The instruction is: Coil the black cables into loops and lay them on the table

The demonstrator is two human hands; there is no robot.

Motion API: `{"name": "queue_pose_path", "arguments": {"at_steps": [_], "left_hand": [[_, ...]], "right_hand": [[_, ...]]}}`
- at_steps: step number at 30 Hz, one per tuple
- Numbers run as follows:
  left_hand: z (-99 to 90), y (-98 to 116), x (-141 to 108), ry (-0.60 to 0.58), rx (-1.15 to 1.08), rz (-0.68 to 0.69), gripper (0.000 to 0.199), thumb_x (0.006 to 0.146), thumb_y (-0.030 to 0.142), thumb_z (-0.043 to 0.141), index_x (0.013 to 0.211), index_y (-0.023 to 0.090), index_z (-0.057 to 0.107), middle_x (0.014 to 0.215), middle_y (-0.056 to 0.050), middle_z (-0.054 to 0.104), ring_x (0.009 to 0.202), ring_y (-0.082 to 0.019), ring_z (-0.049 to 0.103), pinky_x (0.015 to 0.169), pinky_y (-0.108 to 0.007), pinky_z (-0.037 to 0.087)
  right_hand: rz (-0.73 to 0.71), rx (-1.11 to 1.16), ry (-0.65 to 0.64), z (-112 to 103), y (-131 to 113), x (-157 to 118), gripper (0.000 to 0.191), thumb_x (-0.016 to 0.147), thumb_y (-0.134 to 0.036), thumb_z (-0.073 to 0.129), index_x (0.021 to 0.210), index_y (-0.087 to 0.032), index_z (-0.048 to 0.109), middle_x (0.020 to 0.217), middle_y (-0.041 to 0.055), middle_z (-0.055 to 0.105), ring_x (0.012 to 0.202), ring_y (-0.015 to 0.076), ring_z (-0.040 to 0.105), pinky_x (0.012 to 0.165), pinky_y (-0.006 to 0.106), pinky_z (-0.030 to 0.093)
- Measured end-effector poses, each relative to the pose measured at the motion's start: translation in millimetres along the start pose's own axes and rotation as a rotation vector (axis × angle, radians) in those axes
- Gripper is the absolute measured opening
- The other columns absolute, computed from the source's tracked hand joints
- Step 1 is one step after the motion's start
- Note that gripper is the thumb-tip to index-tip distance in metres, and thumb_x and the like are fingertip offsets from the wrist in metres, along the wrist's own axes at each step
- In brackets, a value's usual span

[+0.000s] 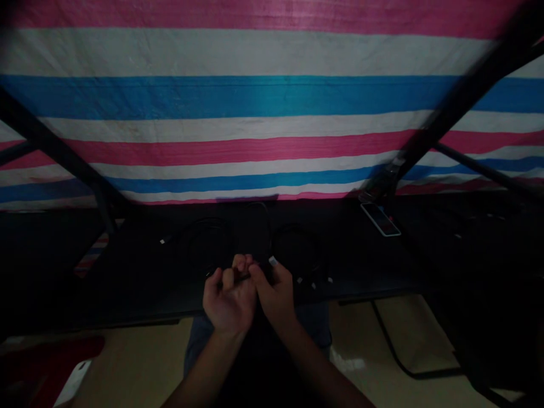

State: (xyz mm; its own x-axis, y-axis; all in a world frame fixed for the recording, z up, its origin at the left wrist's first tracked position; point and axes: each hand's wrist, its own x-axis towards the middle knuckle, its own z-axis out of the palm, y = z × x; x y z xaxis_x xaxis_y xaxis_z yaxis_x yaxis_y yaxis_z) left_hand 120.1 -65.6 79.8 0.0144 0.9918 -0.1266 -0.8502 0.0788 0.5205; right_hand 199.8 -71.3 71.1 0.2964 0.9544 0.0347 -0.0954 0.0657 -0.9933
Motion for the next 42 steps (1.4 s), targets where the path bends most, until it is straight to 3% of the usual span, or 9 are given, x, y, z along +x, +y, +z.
{"name": "queue_pose_path", "arguments": {"at_steps": [6,10,12,15,18,22,25,33,42], "left_hand": [[-21.6,-15,-11,-0.127,-0.031,-0.402,0.036,0.09,0.057,0.058,0.103,0.027,0.071,0.127,-0.01,0.066,0.12,-0.029,0.06,0.091,-0.04,0.048],[-15.7,39,-21,-0.74,0.72,-0.532,0.022,0.089,0.034,0.07,0.109,0.026,0.075,0.102,-0.009,0.075,0.096,-0.024,0.069,0.081,-0.034,0.049],[5.1,76,-22,-1.007,1.006,-0.408,0.016,0.093,0.025,0.063,0.094,0.027,0.079,0.085,-0.006,0.075,0.08,-0.022,0.07,0.075,-0.033,0.049],[45.9,112,-11,-0.784,1.055,0.119,0.017,0.082,0.018,0.074,0.096,0.026,0.079,0.095,-0.009,0.075,0.093,-0.028,0.068,0.084,-0.037,0.05],[74.3,113,15,-0.61,1.082,0.373,0.04,0.064,0.017,0.088,0.102,0.024,0.078,0.115,-0.011,0.072,0.114,-0.035,0.061,0.09,-0.039,0.049],[80.2,100,52,-0.795,1.312,0.261,0.008,0.077,0.019,0.079,0.085,0.02,0.076,0.064,-0.002,0.067,0.063,-0.02,0.062,0.061,-0.026,0.04],[73.7,102,68,-0.832,1.301,0.233,0.024,0.087,0.018,0.069,0.064,0.019,0.068,0.052,0.001,0.06,0.049,-0.013,0.05,0.051,-0.022,0.031],[39.6,111,92,-0.384,0.863,-0.016,0.026,0.089,0.03,0.071,0.069,0.013,0.067,0.054,-0.002,0.06,0.031,-0.005,0.04,0.033,-0.017,0.02],[-0.5,150,83,0.014,0.508,0.088,0.033,0.063,0.028,0.091,0.069,0.01,0.064,0.064,-0.003,0.062,0.047,-0.003,0.048,0.036,-0.009,0.026]], "right_hand": [[-0.033,-0.039,-0.096,-16,-42,36,0.041,0.088,-0.056,0.063,0.071,-0.019,0.056,0.062,-0.0031,0.052,0.053,0.0108,0.048,0.049,0.022,0.039],[0.018,0.042,-0.41,-29,-65,61,0.045,0.095,-0.057,0.057,0.071,-0.02,0.05,0.061,-0.0047,0.051,0.049,0.0097,0.052,0.049,0.022,0.042],[0.144,0.055,-0.571,-33,-73,68,0.046,0.096,-0.061,0.053,0.075,-0.02,0.05,0.057,-0.0081,0.045,0.04,0.0072,0.043,0.04,0.02,0.035],[0.266,-0.035,-0.722,-32,-81,69,0.053,0.093,-0.07,0.052,0.075,-0.02,0.052,0.053,-0.0107,0.035,0.036,0.0044,0.027,0.034,0.017,0.021],[0.302,-0.109,-0.804,-26,-88,67,0.063,0.088,-0.079,0.05,0.069,-0.019,0.052,0.049,-0.0102,0.033,0.038,0.004,0.024,0.035,0.016,0.017],[0.429,-0.039,-0.866,-24,-92,69,0.081,0.088,-0.088,0.026,0.069,-0.016,0.059,0.049,-0.01,0.029,0.037,0.0036,0.018,0.035,0.017,0.014],[0.435,0.003,-0.874,-31,-92,73,0.082,0.09,-0.086,0.024,0.075,-0.015,0.062,0.053,-0.0098,0.03,0.038,0.0036,0.019,0.035,0.017,0.015],[0.335,0.129,-0.836,-55,-87,73,0.029,0.096,-0.044,0.062,0.087,-0.017,0.059,0.06,-0.0093,0.044,0.04,0.0035,0.033,0.036,0.015,0.026],[0.33,0.186,-0.667,-89,-55,58,0.033,0.091,-0.048,0.068,0.084,-0.017,0.058,0.055,-0.0108,0.036,0.039,0.0039,0.027,0.037,0.017,0.024]]}}
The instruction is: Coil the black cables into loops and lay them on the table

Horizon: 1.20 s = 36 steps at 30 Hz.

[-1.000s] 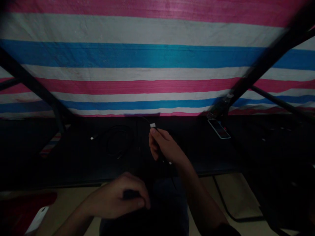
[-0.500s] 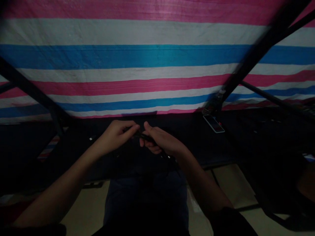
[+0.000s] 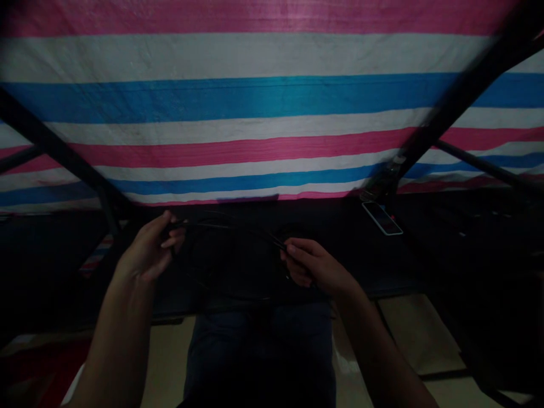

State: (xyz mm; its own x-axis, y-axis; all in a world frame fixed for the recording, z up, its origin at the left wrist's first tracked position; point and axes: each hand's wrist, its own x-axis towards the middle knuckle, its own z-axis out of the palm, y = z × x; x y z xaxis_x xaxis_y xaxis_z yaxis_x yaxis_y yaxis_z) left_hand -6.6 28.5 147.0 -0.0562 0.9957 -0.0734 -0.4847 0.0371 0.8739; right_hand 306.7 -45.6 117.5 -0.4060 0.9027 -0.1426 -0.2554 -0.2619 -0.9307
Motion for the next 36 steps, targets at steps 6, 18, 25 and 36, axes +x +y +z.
{"name": "queue_pose_path", "arguments": {"at_steps": [6,18,25,36], "left_hand": [[-23.8,-36,-28,-0.347,0.426,-0.182,0.034,0.084,0.042,0.076,0.106,0.018,0.068,0.072,-0.004,0.07,0.063,-0.014,0.063,0.055,-0.021,0.048],[47.6,-21,-65,-0.764,0.294,-0.468,0.042,0.091,0.059,0.061,0.076,0.02,0.055,0.052,0.01,0.028,0.041,-0.006,0.019,0.037,-0.018,0.019],[8.0,25,-55,-0.517,0.244,-0.433,0.046,0.08,0.054,0.077,0.064,0.016,0.057,0.05,0.009,0.027,0.041,-0.003,0.016,0.037,-0.014,0.013],[-58.2,58,-83,0.021,-0.281,-0.197,0.032,0.084,0.035,0.069,0.06,0.022,0.052,0.044,0.007,0.032,0.043,-0.008,0.004,0.029,-0.016,0.019]], "right_hand": [[-0.025,-0.362,0.198,7,-21,-11,0.042,0.092,-0.058,0.062,0.083,-0.017,0.061,0.054,-0.0094,0.033,0.043,0.0056,0.024,0.039,0.018,0.017],[0.097,-0.686,-0.155,44,-57,-1,0.04,0.092,-0.055,0.06,0.083,-0.016,0.065,0.057,-0.0058,0.044,0.048,0.0081,0.037,0.043,0.019,0.028],[0.076,-0.333,-0.093,-14,1,-57,0.041,0.083,-0.055,0.075,0.077,-0.016,0.062,0.058,-0.0032,0.057,0.049,0.0077,0.05,0.048,0.019,0.038],[0.363,-0.581,-0.137,-10,72,-78,0.034,0.085,-0.049,0.068,0.081,-0.015,0.073,0.074,0.0028,0.069,0.069,0.015,0.061,0.067,0.027,0.045]]}}
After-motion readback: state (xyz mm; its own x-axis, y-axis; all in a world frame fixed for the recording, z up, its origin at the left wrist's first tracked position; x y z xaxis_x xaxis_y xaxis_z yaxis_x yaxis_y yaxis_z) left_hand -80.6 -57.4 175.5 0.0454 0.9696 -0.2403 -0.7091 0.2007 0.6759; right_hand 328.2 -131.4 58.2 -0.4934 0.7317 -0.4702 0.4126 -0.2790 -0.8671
